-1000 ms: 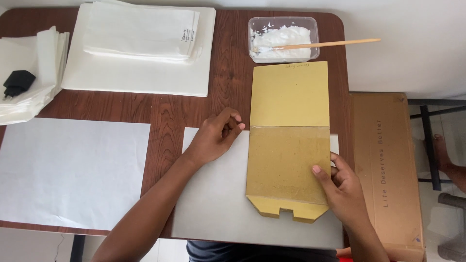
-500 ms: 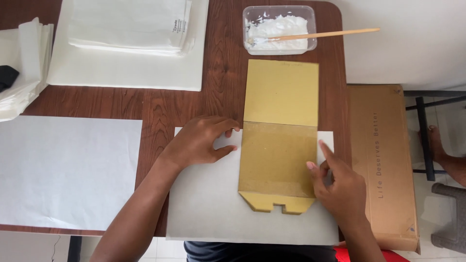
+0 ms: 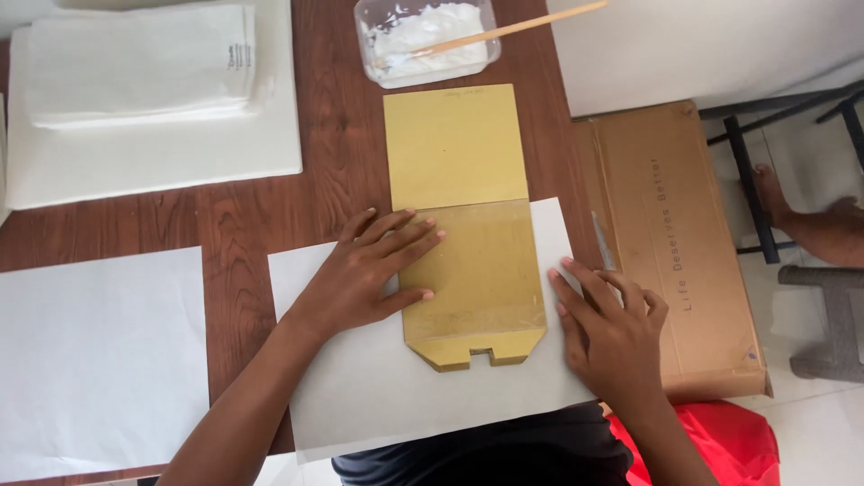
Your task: The person aligns a white sheet of paper onto a yellow cardboard template on a wooden table. They smooth the paper down with their hands, then use a wooden stick to apply a white adhesive from a plastic container onto the paper's edge. Finally, they fold the paper over the edge of the cardboard and press it down to secure it.
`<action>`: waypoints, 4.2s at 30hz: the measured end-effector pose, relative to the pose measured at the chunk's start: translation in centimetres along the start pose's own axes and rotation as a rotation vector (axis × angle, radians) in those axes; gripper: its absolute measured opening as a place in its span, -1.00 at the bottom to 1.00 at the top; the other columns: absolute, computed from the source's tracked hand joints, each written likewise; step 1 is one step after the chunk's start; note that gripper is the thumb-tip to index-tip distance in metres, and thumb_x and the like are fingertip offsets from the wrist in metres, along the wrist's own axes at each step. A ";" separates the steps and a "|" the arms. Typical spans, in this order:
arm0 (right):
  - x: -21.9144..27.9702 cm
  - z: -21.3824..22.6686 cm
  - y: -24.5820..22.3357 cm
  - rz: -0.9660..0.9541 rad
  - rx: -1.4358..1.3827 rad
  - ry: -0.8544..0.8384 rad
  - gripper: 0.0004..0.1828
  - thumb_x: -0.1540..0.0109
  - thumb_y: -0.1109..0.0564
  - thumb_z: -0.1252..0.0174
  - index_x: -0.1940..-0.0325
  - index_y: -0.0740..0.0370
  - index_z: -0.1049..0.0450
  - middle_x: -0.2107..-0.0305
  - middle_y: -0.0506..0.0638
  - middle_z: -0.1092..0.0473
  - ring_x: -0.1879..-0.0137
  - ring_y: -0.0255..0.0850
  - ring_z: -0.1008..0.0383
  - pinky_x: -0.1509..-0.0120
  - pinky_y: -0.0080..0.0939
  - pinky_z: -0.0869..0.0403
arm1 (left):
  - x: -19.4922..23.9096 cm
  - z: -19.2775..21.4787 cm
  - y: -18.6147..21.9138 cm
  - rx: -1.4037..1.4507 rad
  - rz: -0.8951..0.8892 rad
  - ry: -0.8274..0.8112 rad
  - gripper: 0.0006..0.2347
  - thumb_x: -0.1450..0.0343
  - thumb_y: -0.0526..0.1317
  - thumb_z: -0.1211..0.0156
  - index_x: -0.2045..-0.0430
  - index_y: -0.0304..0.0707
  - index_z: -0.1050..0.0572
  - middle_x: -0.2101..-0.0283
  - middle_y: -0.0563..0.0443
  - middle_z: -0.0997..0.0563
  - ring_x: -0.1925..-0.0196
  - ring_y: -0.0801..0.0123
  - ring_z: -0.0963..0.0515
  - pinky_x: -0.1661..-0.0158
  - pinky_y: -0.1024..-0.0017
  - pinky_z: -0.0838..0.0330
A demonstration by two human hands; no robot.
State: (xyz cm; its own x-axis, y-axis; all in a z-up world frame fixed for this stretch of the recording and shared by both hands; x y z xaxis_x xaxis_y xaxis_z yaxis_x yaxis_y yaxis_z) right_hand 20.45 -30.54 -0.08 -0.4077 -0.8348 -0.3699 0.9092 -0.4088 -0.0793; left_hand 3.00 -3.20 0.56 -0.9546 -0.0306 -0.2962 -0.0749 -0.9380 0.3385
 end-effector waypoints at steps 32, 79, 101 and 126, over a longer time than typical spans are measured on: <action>-2.6 -1.4 -0.6 -0.062 -0.445 -0.285 -0.56 -0.30 -0.21 -0.08 -0.22 -0.15 -0.55 -0.35 -0.05 -0.31 -0.55 0.07 -0.13 -0.64 0.38 0.36 | -0.3 0.2 -1.0 0.310 0.341 0.103 -0.57 -0.49 -0.19 -0.20 -0.28 -0.26 -0.37 -0.31 -0.25 -0.39 -0.42 -0.20 -0.30 -0.37 -0.21 -0.12; -3.0 -1.3 -0.5 -0.098 -0.472 -0.271 -0.70 -0.19 -0.02 -0.30 -0.01 -0.06 -0.62 -0.27 0.01 -0.39 -0.53 0.09 -0.20 -0.64 0.46 0.36 | -0.2 -0.5 -0.7 0.192 0.330 0.039 -0.32 -0.18 0.00 -0.57 -0.22 -0.10 -0.47 -0.25 -0.13 -0.48 -0.44 -0.23 -0.26 -0.35 -0.24 -0.15; -2.8 -1.4 -0.3 -0.037 -0.432 -0.297 -0.59 -0.26 0.07 -0.12 -0.20 -0.21 -0.55 -0.33 -0.13 -0.36 -0.57 0.07 -0.12 -0.64 0.44 0.38 | -0.3 -0.7 -0.6 0.134 0.305 0.074 -0.27 -0.13 0.10 -0.60 -0.22 -0.04 -0.49 -0.27 -0.07 -0.52 -0.43 -0.15 -0.32 -0.35 -0.11 -0.20; -3.0 -1.3 -0.3 -0.100 -0.511 -0.334 -0.54 -0.28 0.19 -0.06 -0.22 -0.18 -0.54 -0.33 -0.09 -0.33 -0.56 0.07 -0.11 -0.64 0.41 0.40 | -0.2 -0.3 -0.7 0.184 0.277 -0.114 -0.08 -0.01 0.37 -0.52 -0.27 0.01 -0.42 -0.44 0.04 -0.35 -0.53 -0.15 -0.12 -0.42 -0.12 0.10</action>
State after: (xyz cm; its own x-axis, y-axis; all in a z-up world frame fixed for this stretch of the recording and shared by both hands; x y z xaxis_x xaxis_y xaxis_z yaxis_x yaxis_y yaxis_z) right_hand 21.57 -27.40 -0.15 -0.4223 -0.9058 -0.0342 0.7574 -0.3319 -0.5623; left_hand 3.32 -2.66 0.10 -0.9712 -0.2267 -0.0729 0.1503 -0.8211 0.5507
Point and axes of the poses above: each hand's wrist, its own x-axis away from the middle knuckle, its own z-axis out of the back of the hand, y = z × x, the point moved 2 cm from there along -x, towards the middle knuckle
